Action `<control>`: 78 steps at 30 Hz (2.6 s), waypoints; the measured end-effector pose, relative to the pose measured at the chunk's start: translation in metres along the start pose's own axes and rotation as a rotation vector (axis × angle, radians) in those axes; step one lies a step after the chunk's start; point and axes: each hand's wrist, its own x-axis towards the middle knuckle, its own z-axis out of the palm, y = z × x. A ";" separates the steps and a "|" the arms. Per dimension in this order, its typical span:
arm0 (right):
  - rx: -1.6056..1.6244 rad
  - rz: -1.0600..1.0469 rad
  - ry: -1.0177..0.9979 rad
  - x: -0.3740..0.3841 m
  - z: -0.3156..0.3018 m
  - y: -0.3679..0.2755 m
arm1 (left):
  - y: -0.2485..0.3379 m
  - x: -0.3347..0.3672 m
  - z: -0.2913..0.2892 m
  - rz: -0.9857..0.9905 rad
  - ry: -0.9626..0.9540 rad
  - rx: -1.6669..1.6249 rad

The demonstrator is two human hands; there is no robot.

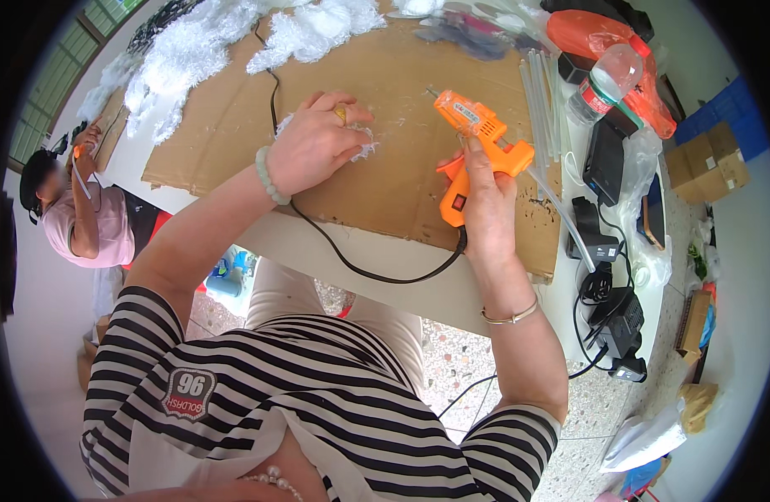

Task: Using a hot glue gun to attach cotton stuffing to a surface to create a padded object.

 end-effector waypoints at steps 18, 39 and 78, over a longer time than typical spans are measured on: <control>-0.027 -0.046 -0.004 -0.002 0.002 0.001 | -0.011 0.005 0.005 -0.046 -0.119 -0.165; -0.034 -0.037 -0.020 0.002 -0.003 0.004 | -0.046 0.008 -0.025 -0.521 -0.297 -0.778; -0.028 -0.053 -0.009 -0.001 0.002 0.001 | -0.048 -0.021 -0.010 -0.455 -0.196 -0.745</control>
